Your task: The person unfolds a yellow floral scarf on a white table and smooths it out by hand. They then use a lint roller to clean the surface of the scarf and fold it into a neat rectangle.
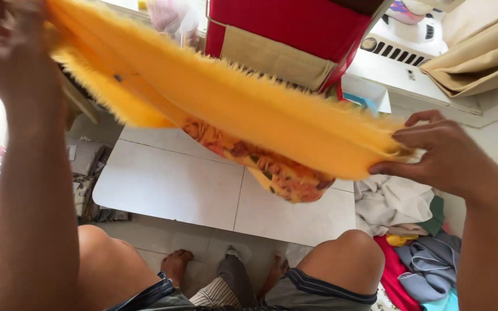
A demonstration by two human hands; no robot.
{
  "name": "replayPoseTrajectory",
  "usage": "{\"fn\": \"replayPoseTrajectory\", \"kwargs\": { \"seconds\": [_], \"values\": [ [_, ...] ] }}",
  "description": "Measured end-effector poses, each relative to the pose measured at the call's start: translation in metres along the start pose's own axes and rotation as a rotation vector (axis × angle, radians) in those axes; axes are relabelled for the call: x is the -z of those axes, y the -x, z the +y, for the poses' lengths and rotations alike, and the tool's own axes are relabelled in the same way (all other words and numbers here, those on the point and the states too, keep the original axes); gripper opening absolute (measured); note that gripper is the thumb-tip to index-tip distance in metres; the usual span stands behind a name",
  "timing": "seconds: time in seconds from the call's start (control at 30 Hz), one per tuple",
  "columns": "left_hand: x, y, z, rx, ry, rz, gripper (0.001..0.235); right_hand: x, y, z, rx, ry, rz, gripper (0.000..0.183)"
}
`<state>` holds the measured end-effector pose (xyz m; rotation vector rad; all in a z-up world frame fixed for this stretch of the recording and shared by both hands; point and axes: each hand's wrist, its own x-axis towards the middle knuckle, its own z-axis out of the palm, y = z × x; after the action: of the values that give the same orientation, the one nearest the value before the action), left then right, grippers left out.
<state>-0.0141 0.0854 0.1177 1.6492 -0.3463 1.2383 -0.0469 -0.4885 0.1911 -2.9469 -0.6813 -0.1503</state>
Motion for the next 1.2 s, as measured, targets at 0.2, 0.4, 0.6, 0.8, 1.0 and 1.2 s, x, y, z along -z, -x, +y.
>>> {"fn": "replayPoseTrajectory", "kwargs": {
  "seconds": [0.2,0.4,0.6,0.8,1.0,1.2],
  "values": [
    [-0.027,0.032,0.007,0.033,-0.052,-0.011,0.010,0.001,0.025,0.034,0.114,-0.158,0.187,0.056],
    [-0.031,0.036,0.011,0.021,0.002,0.015,0.011,0.030,0.030,0.017,0.271,-0.323,0.210,0.044],
    [-0.015,0.047,-0.032,0.181,0.021,0.115,0.024,0.018,0.022,-0.018,0.248,-0.120,0.081,0.044],
    [0.005,0.040,-0.031,0.219,-0.011,-0.092,0.020,0.027,0.025,-0.017,0.076,-0.224,0.017,0.041],
    [0.023,0.052,-0.035,0.343,-0.065,0.107,0.046,0.013,0.042,0.039,0.242,-0.088,0.480,0.047],
    [0.001,0.056,-0.011,0.067,-0.050,0.243,0.033,0.014,0.025,-0.006,0.164,0.091,0.488,0.036]
  ]
}}
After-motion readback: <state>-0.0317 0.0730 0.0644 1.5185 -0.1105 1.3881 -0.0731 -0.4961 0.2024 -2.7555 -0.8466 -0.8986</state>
